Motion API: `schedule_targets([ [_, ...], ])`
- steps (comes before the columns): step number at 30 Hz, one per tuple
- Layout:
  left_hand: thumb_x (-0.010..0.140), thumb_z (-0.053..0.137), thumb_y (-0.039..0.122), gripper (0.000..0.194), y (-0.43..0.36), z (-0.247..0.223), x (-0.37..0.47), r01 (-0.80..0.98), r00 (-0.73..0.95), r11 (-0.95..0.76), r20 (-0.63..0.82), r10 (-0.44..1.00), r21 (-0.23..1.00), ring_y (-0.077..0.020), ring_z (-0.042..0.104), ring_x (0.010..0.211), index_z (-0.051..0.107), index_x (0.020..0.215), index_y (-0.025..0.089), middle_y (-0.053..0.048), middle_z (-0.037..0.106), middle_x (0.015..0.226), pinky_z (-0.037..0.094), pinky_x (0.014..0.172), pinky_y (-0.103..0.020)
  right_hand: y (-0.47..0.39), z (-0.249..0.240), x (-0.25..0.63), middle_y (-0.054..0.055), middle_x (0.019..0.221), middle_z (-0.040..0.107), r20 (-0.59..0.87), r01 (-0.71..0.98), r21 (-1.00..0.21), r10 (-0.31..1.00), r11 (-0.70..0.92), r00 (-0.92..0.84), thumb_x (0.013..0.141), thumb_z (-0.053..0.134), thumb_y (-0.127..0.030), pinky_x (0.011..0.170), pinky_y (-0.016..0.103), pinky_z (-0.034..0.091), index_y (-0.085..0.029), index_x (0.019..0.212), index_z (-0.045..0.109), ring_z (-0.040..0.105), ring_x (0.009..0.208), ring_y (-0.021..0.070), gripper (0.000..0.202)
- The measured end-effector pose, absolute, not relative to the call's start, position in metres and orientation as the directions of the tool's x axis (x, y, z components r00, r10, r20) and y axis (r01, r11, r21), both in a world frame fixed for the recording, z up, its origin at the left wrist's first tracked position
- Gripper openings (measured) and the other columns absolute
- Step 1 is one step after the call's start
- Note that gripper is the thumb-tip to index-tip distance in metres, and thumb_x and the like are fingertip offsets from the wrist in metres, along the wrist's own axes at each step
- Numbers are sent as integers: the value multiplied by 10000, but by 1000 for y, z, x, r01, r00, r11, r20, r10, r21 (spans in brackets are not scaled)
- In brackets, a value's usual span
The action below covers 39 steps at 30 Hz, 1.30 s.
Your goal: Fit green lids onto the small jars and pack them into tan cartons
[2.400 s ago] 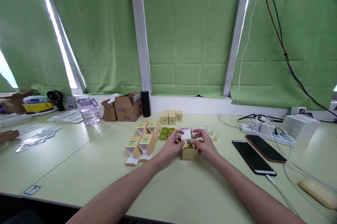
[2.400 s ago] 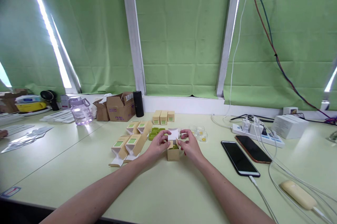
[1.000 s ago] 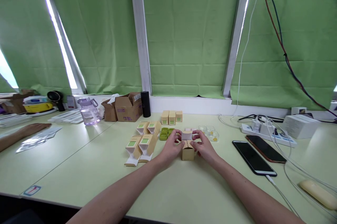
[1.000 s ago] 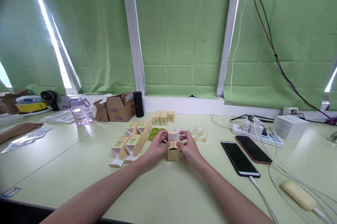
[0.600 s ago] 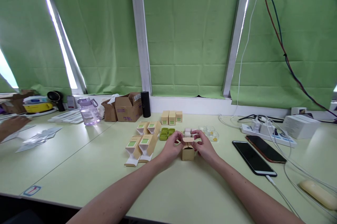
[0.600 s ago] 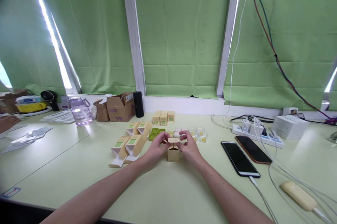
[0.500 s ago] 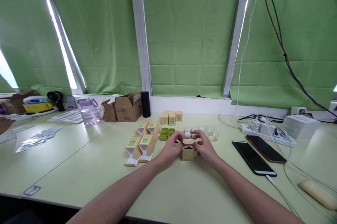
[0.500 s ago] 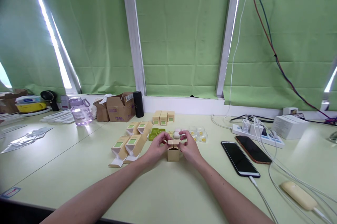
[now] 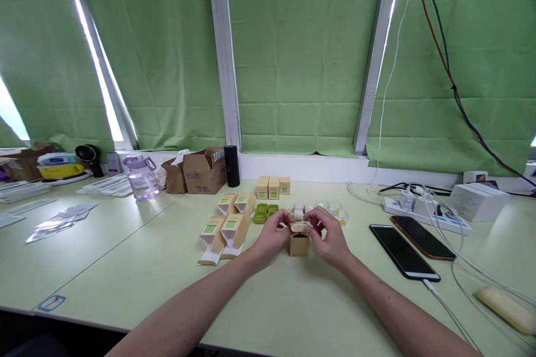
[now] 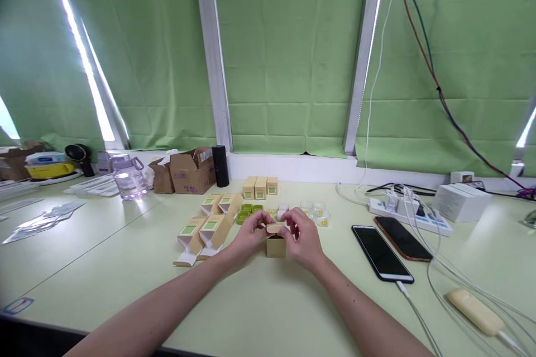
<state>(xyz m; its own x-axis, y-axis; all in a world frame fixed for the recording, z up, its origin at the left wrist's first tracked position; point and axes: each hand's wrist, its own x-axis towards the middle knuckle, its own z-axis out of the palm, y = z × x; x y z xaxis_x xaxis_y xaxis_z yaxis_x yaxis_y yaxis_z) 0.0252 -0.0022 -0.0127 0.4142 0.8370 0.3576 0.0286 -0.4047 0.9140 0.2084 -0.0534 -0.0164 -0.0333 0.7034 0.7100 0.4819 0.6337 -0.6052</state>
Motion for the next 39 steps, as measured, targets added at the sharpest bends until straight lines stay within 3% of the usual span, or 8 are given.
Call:
schedule_targets([
  [8,748,584,225,95,-1,-7,21,-129,447,-318,341,827,939,-201,597,904,599,838,197,-36,645,889,455,853,-323,-54,-18,207,22,810,579,695,559,-569,716,603,-65,880,599,-240,590,307,419,-249,896,601,517,670,177,18],
  [12,839,615,336,141,-3,-6,20,-123,438,-329,348,828,936,-206,591,909,618,873,199,-41,653,914,455,870,-333,-56,-17,207,34,827,605,687,576,-551,720,603,-97,863,611,-246,607,326,421,-256,891,603,512,675,186,30],
  [18,852,677,450,261,-2,-8,21,-111,456,-370,379,806,922,-199,576,884,619,891,199,-44,629,913,454,826,-316,-57,-17,208,25,810,595,702,606,-498,699,620,-138,857,598,-209,604,318,401,-255,900,595,510,670,182,63],
  [39,812,655,289,173,-10,-4,18,-4,449,-449,403,798,894,-232,577,976,622,958,204,-64,648,1005,442,883,-345,-61,-15,208,26,805,591,680,630,-450,700,633,-217,828,586,-199,612,313,390,-256,862,554,522,671,186,73],
])
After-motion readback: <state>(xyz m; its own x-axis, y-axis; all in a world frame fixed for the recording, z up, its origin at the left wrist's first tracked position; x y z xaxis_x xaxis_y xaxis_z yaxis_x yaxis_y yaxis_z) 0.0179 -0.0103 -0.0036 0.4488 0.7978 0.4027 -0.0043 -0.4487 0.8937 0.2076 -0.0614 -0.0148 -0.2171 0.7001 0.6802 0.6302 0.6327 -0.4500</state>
